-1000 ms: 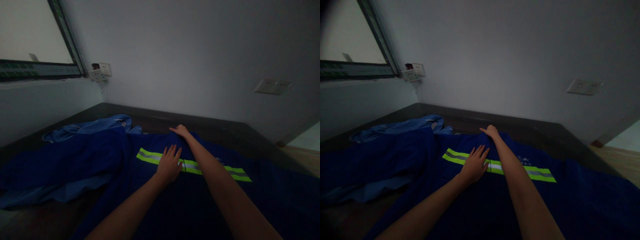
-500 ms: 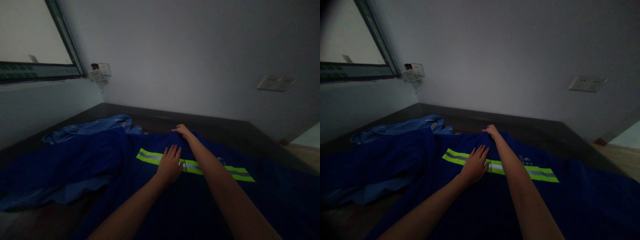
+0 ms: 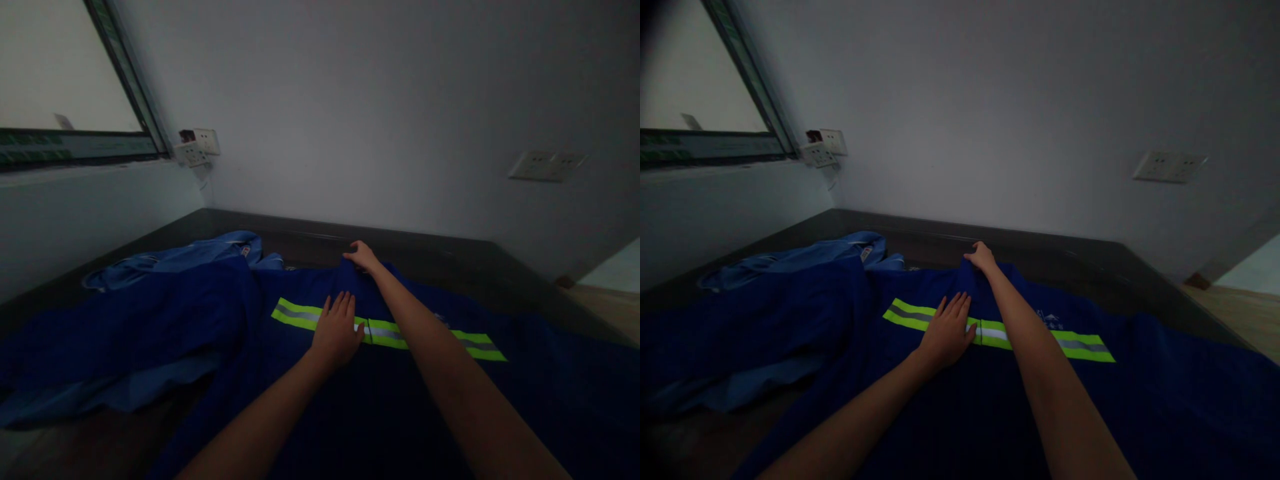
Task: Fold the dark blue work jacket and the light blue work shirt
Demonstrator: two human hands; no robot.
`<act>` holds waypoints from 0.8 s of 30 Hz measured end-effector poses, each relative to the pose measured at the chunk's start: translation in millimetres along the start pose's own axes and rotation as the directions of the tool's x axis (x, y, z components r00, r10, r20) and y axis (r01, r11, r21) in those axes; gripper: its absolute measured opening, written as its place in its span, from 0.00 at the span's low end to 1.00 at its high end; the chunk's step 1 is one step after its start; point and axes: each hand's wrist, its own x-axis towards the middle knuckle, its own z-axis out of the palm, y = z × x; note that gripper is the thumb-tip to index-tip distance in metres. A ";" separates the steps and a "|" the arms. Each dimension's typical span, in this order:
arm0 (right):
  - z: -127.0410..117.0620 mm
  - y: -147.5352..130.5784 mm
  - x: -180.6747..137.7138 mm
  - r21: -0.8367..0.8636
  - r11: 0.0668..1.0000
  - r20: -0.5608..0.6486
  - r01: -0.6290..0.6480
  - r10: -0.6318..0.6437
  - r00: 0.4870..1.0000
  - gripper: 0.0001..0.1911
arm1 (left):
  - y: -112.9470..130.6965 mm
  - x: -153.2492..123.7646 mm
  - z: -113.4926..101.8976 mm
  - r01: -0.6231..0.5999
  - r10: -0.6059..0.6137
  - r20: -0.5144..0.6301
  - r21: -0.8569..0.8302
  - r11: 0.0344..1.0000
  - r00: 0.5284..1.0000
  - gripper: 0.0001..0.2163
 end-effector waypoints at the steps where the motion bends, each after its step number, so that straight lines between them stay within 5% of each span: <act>1: -0.8 -1.3 -0.4 -0.025 0.999 -0.007 0.022 -0.022 1.000 0.23 | 0.0 0.0 0.1 -0.001 0.001 0.002 0.000 1.000 1.000 0.27; 18: 32.9 2.5 -27.3 -0.486 0.836 -0.081 0.254 -0.332 0.940 0.15 | 0.9 1.2 -3.4 0.002 -0.003 0.042 0.013 1.000 0.999 0.28; 24: 18.2 3.3 -21.2 -0.379 0.907 -0.240 0.184 -0.288 0.927 0.17 | 0.8 0.9 -1.7 0.003 -0.004 0.022 0.016 1.000 1.000 0.28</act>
